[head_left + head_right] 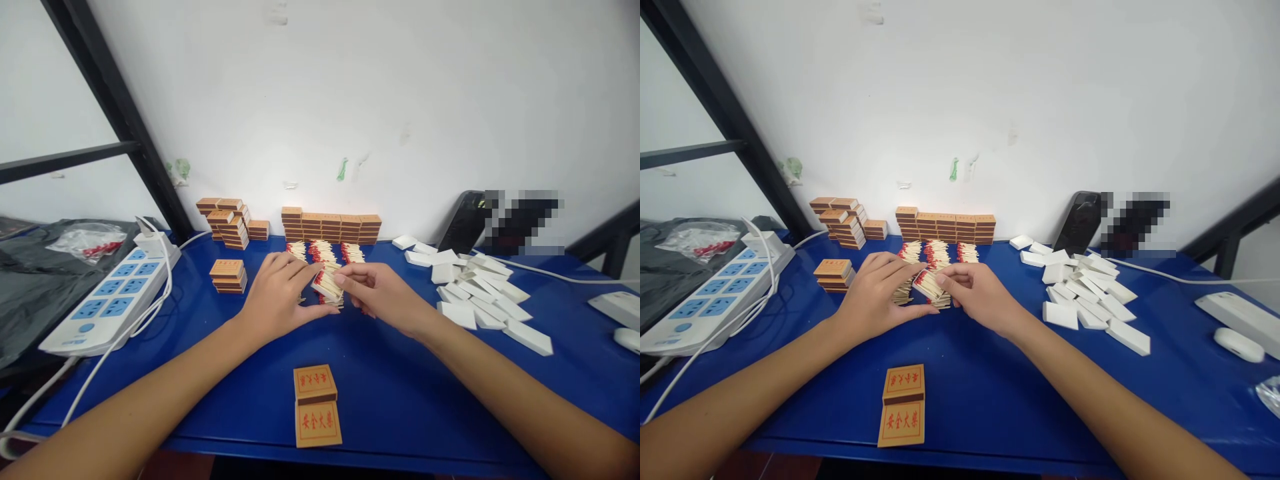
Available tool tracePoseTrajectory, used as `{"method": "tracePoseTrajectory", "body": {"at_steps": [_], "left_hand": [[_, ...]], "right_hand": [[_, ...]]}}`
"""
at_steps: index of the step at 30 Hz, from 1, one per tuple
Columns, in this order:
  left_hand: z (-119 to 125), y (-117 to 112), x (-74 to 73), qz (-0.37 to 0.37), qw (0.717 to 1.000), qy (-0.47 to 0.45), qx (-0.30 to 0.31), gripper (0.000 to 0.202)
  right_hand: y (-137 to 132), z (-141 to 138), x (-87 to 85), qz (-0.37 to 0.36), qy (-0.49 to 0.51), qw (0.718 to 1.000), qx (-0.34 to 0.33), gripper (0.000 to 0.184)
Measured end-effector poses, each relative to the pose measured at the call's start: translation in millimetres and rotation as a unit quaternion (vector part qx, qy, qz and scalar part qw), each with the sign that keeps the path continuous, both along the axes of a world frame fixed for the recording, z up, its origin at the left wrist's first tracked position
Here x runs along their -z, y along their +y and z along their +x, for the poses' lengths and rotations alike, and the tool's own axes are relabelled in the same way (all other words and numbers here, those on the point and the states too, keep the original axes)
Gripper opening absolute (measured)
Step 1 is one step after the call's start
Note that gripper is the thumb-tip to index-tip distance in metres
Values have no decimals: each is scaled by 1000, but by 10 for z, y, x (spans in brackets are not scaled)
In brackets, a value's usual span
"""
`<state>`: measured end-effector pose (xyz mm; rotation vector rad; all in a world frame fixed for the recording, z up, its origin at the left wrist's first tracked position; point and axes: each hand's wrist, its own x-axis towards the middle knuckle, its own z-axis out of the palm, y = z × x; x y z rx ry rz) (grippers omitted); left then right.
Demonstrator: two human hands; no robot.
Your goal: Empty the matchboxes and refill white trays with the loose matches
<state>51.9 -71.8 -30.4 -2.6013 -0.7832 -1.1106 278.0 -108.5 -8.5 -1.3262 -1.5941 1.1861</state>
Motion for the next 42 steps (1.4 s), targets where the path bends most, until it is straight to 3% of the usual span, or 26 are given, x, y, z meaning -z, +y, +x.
{"method": "tracePoseTrajectory", "body": {"at_steps": [8,16,22,25,30,36,42], "left_hand": [[-10,22,-9,-37,999,11,35,41],[-32,62,9,-32,999,-12,27,39],[-16,63,8,-36,999,-24,26,42],[-28,72,15,-35,999,-36,18,45],[-63,94,32,-52,998,-46,1,39],[-60,98,28,-46,998,-39,5,37],[-66,85,8,-58,997,-42,1,35]], "right_hand": [[-1,106,-15,22,-49,998,-13,53],[-24,206,-7,184,-170,967,-43,46],[43,291,2,198,-187,961,-48,41],[147,492,-29,199,-198,960,-8,50],[445,1068,3,185,-251,946,93,64],[776,1569,238,131,-302,941,81,77],[954,1663,324,149,-333,930,44,65]]}}
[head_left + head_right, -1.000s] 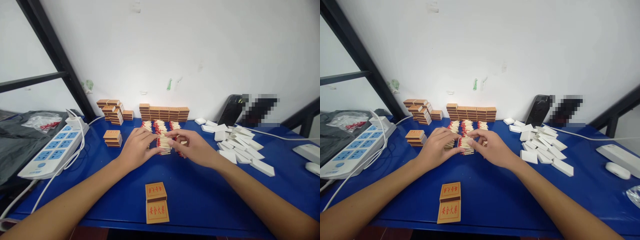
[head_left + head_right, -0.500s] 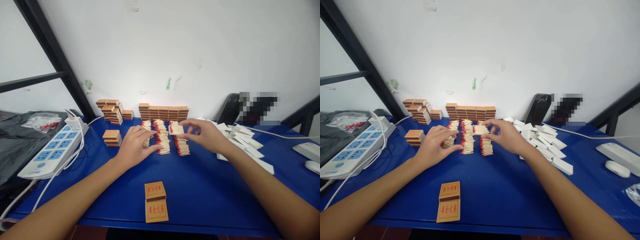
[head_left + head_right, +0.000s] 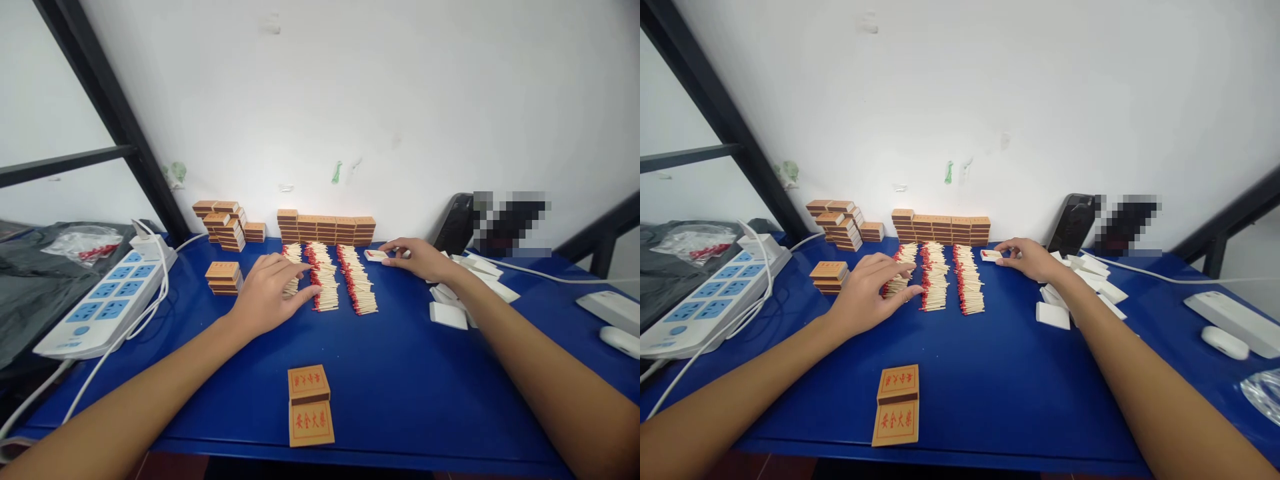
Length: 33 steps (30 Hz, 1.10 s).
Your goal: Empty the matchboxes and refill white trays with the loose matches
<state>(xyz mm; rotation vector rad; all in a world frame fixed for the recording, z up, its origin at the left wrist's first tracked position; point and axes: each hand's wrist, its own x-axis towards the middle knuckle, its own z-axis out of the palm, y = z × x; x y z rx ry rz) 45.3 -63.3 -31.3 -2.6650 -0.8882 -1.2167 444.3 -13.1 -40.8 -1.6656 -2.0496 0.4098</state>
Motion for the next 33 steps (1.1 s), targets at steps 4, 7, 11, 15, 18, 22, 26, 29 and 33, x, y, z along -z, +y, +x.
{"method": "tracePoseTrajectory", "body": {"at_steps": [4,7,11,15,18,22,26,29,33], "left_hand": [[-6,-5,-7,-2,1000,-3,4,33],[-8,-7,-9,2,1000,-5,8,32],[-10,-8,-12,5,1000,-5,13,33],[-7,-10,-14,1,1000,-6,12,32],[-5,-13,-14,2,1000,-8,11,31],[-4,-15,-13,18,999,-19,19,28],[2,-8,-12,28,999,-30,23,25],[8,0,-8,32,999,-32,26,24],[8,7,2,33,999,-33,26,22]], "right_hand": [[39,-26,-7,10,-19,999,-27,56],[49,-42,-6,13,-32,999,-35,53],[65,-58,1,19,-48,998,-37,51],[89,-90,9,25,-57,998,-29,50],[98,-133,22,38,-54,998,-2,49],[94,-197,53,56,-43,996,52,47],[96,-225,89,79,-41,993,83,40],[113,-221,115,78,-59,991,92,37],[126,-213,142,94,-75,989,86,36]]}}
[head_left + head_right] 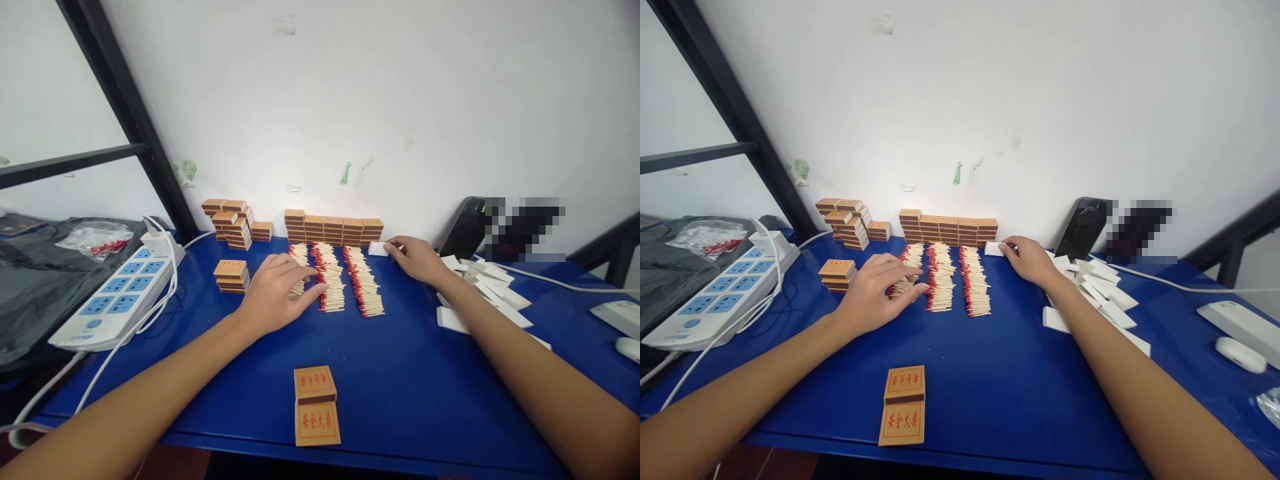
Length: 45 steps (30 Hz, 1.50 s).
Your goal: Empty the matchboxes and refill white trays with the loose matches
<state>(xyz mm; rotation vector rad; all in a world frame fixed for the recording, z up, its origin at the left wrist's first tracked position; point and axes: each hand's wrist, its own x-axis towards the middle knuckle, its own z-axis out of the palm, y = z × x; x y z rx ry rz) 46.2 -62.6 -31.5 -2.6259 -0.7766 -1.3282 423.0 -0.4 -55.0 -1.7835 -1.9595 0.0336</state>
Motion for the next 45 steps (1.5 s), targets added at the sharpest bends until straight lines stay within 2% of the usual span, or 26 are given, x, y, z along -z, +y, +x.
{"method": "tracePoseTrajectory", "body": {"at_steps": [5,7,13,27,33,41,45], "left_hand": [[-4,2,3,-2,1000,-1,-2,21],[-3,1,0,-1,1000,-3,-1,21],[1,3,3,-4,1000,-3,4,18],[-4,-2,-8,-12,1000,21,-6,20],[-6,0,-9,-11,1000,25,-8,20],[-10,-4,-10,-16,999,28,-8,20],[-9,-5,-12,-23,999,31,-11,21]], "right_hand": [[-47,-18,-4,54,31,998,-17,37],[-71,-32,-19,69,35,997,-25,31],[-83,-46,-38,52,19,998,-25,22],[-29,36,46,43,15,998,-35,29],[-54,63,53,69,-34,994,-75,38],[-84,24,20,54,-49,994,-77,25],[-98,2,8,62,-51,994,-75,26]]}}
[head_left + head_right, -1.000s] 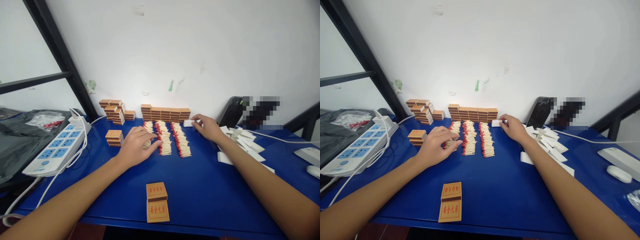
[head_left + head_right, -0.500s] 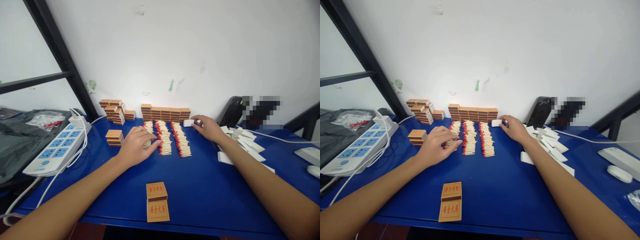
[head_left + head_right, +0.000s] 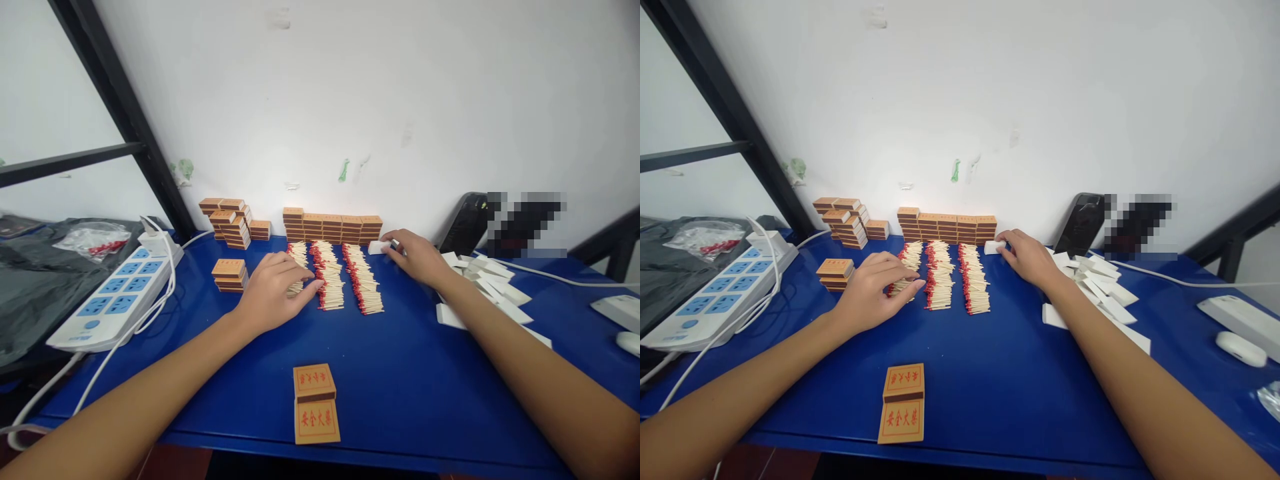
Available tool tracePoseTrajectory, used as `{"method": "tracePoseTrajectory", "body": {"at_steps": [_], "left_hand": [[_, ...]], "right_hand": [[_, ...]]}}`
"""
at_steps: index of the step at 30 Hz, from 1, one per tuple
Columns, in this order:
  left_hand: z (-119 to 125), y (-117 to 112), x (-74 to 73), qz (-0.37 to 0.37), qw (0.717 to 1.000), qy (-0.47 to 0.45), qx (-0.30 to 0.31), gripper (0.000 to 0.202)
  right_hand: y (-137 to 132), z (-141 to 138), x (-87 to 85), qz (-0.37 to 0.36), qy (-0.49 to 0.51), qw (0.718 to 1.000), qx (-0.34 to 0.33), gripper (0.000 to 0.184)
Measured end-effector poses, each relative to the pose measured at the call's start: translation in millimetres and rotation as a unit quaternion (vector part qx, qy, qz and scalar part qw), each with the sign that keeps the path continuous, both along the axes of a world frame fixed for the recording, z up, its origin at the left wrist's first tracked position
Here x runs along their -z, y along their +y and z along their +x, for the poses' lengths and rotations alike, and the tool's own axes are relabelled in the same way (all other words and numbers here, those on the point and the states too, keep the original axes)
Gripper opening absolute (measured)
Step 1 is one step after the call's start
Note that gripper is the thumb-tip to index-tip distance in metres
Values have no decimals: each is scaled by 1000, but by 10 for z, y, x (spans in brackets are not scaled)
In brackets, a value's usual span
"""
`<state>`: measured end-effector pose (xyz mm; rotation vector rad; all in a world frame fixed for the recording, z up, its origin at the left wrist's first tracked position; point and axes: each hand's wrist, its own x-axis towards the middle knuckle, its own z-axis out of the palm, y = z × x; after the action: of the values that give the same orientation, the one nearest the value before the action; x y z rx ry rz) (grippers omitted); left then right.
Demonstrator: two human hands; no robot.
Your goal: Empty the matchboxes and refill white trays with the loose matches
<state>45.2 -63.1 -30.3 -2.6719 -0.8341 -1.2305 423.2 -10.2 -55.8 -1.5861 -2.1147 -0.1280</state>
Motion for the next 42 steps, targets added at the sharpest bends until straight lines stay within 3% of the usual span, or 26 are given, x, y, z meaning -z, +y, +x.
{"method": "tracePoseTrajectory", "body": {"at_steps": [11,22,42], "left_hand": [[-2,3,2,-8,1000,5,0,22],[2,-1,-4,-7,1000,12,0,22],[-7,2,-4,-23,1000,18,-1,24]], "right_hand": [[-54,-24,-29,-21,-96,995,24,45],[-53,-101,-50,-18,-171,983,71,46],[-63,-152,-53,-35,-183,979,79,48]]}}
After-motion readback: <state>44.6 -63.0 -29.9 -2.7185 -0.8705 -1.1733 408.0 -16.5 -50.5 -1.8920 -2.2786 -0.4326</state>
